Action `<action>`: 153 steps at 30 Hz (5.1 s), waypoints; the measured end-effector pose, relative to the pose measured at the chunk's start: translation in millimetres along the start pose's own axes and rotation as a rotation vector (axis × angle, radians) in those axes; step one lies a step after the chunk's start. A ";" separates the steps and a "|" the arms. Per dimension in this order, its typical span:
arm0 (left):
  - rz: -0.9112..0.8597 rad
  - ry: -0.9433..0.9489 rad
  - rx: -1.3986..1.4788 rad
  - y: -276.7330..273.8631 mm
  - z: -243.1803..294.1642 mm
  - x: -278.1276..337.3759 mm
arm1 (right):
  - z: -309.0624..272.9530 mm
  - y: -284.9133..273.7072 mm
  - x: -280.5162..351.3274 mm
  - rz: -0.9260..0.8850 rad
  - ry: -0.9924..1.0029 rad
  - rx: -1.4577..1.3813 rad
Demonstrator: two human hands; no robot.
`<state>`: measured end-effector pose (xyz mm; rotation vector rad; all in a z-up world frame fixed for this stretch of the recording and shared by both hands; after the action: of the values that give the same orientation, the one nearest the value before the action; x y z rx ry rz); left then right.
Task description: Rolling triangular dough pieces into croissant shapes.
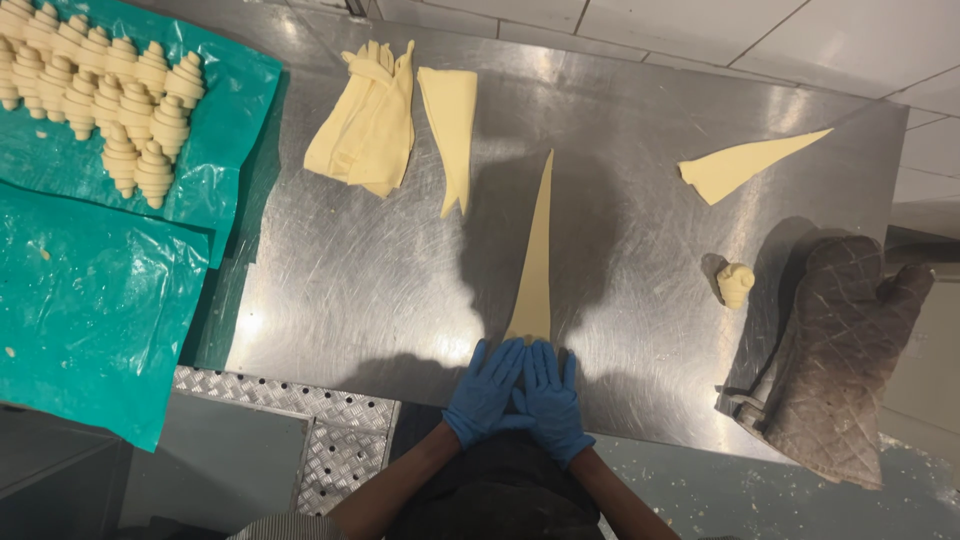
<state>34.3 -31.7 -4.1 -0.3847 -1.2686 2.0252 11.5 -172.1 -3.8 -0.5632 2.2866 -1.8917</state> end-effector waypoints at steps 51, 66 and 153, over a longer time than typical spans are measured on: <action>0.237 0.135 0.085 -119.3 -47.8 -95.1 | 67.6 -102.0 -93.5 0.302 -0.242 -0.233; 0.089 0.138 -0.100 -81.2 -54.3 -132.2 | 85.7 -123.9 -115.0 0.363 -0.225 -0.240; 0.022 -0.147 2.090 -187.4 58.4 -73.3 | 81.5 -264.5 -60.5 0.004 0.083 -1.041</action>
<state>128.5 -71.0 178.9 0.7381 1.1095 2.2316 148.2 -265.2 226.2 -0.5428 3.1836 -0.5694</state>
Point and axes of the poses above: each hand's wrist, its own x-axis away from the middle knuckle, its own y-axis out of the palm, z = x × y, the point moved 4 cm from there along -x, towards the middle knuckle, and after that the axes turned 8 degrees about -z, right-handed, at the moved point
